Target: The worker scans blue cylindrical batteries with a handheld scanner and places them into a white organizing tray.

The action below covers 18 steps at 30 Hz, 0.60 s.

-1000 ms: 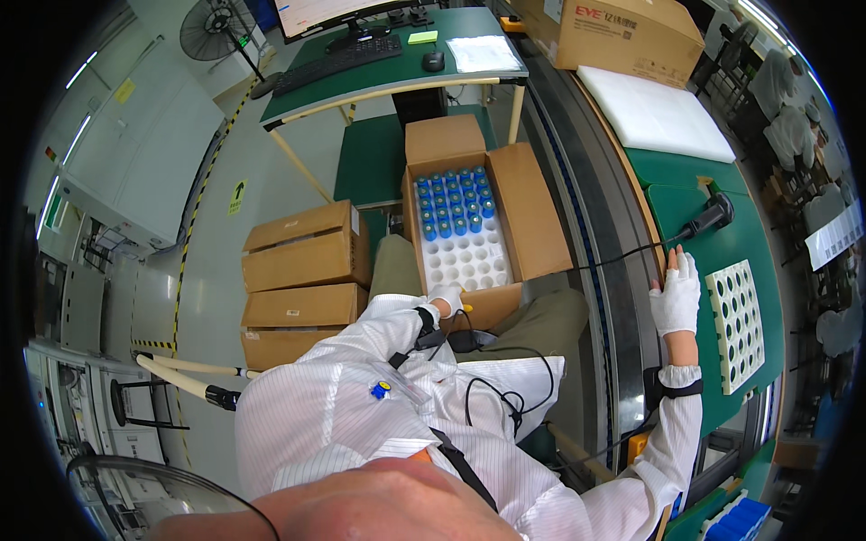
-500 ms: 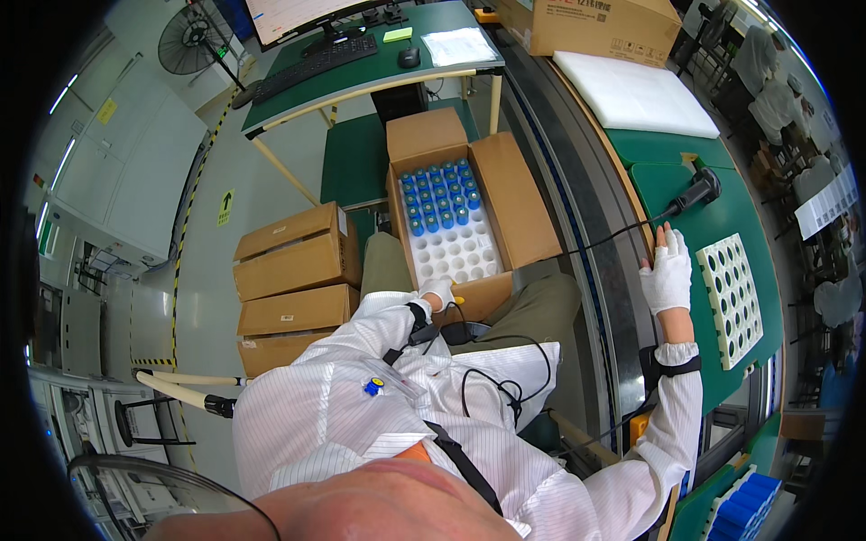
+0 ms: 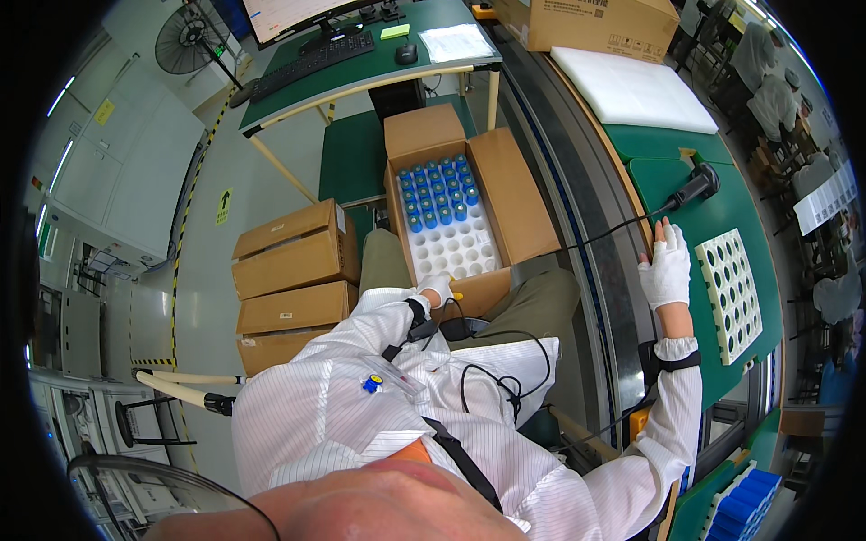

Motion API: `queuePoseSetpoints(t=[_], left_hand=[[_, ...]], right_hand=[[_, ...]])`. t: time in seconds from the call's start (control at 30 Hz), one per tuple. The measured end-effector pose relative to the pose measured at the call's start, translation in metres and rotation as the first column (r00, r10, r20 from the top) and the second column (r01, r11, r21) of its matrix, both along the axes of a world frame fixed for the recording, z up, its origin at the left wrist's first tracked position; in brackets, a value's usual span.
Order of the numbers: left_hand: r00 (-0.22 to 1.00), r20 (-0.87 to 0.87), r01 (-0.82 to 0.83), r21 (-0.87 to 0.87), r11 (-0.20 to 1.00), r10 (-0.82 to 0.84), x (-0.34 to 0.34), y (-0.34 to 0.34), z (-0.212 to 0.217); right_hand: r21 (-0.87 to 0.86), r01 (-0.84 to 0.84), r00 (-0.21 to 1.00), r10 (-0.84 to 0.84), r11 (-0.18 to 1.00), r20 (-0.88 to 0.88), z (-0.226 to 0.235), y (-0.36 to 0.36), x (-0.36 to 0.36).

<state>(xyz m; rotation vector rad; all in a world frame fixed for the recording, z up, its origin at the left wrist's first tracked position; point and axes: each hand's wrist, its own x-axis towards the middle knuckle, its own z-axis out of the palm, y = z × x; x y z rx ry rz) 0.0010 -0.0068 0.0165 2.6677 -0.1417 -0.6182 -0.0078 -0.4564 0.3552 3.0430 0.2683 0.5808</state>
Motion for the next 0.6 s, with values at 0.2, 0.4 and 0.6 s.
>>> queuePoseSetpoints(t=[0.2,0.4,0.6], left_hand=[[0.999,0.040,0.001,0.050,0.999,-0.003,-0.0005,-0.0018,0.0020],[0.999,0.040,-0.003,0.027,1.000,0.002,-0.0010,-0.0016,0.0026],[0.999,0.034,0.001,0.047,0.999,-0.002,-0.0010,-0.0018,0.0010]], right_hand=[[-0.001,-0.019,1.000,0.019,1.000,0.010,-0.0023,-0.0024,0.0009],[0.001,-0.009,1.000,0.009,1.000,0.001,-0.0045,-0.0039,0.0018],[0.005,-0.009,1.000,0.009,1.000,-0.004,-0.0042,-0.0042,0.0017]])
